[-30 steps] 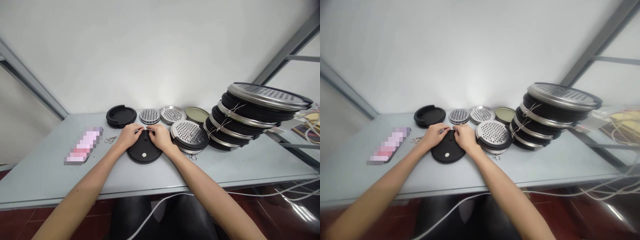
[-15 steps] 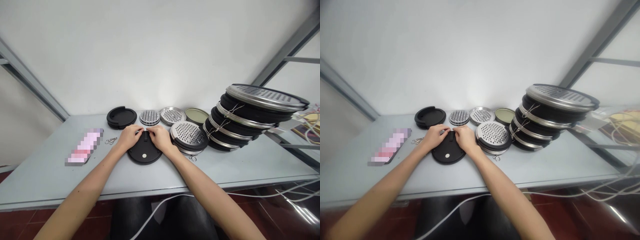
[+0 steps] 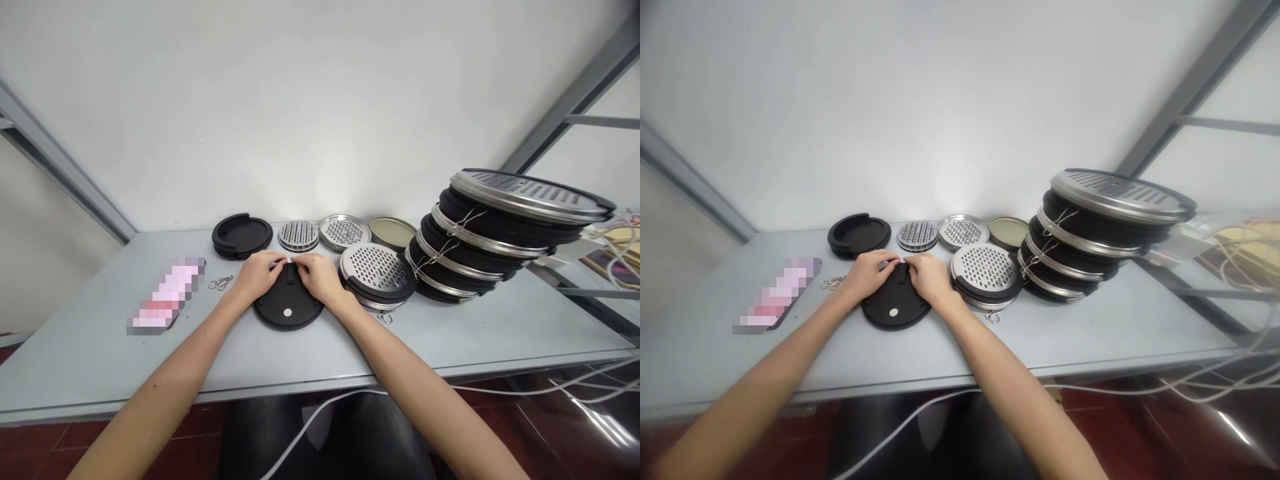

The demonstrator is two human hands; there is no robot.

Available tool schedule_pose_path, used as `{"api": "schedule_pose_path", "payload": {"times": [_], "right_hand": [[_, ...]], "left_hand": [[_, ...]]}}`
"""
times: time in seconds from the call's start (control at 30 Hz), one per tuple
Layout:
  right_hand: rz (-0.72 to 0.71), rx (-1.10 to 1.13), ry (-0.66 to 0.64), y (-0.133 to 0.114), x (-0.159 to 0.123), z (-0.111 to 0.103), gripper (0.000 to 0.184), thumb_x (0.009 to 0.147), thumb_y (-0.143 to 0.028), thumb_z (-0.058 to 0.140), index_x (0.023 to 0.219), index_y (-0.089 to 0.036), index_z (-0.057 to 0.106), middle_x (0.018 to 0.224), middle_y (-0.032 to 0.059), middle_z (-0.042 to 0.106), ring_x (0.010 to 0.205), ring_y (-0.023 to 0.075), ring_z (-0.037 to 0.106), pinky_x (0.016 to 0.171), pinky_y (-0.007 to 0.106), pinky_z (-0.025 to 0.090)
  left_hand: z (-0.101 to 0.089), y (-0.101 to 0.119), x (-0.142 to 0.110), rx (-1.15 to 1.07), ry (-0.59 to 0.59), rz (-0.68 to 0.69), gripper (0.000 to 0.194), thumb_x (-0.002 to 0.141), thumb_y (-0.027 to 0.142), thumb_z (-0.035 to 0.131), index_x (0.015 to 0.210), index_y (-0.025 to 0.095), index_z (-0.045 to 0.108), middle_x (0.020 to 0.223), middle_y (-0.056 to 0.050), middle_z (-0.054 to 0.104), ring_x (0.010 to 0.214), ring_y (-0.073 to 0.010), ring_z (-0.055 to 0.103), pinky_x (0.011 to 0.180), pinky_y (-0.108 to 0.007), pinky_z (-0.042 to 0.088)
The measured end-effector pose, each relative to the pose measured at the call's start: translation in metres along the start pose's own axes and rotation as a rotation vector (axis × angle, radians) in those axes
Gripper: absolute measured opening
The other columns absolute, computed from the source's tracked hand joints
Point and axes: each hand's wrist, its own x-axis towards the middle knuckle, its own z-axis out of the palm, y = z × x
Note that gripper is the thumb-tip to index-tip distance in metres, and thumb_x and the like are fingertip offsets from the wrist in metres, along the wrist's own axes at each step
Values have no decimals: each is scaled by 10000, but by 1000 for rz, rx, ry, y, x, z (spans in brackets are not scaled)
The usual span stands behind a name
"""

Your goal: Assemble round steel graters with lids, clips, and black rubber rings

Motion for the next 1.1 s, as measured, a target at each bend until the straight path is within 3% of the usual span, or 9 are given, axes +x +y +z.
{"api": "schedule_pose_path", "payload": {"times": [0.27, 0.47, 0.67, 1.1], "right_hand": [[34, 3, -16, 0, -1, 0, 332, 901, -134, 530, 1130, -260, 736, 1142, 38, 739, 1079, 226, 677, 949, 318, 501], [45, -10, -15, -1, -1, -1, 325, 904, -145, 530, 1120, -261, 742, 1129, 41, 744, 1071, 236, 686, 914, 316, 513], [84, -58, -51, -4, -1, -3, 334, 922, -166, 504, 1145, -272, 728, 1151, 30, 737, 1080, 219, 681, 916, 298, 502], [138, -85, -82, -7, 0, -7, 358, 916, -166, 475, 1146, -274, 728, 1135, 20, 743, 1072, 198, 683, 931, 276, 483]], "left_hand": [[0, -1, 0, 17, -15, 5, 251, 921, 261, 519, 974, 204, 757, 990, -62, 760, 933, -237, 685, 851, -349, 519], [-1, 7, -3, 117, -55, 2, 273, 901, 355, 564, 1029, 195, 744, 1021, -84, 758, 956, -267, 686, 852, -381, 528], [-9, 24, -6, 233, -129, -72, 314, 856, 413, 627, 1054, 187, 721, 1089, -107, 735, 1011, -299, 679, 849, -378, 528], [-6, 53, -5, 302, -181, -245, 336, 863, 315, 578, 1159, 193, 682, 1037, -103, 751, 973, -303, 695, 770, -351, 518]]}}
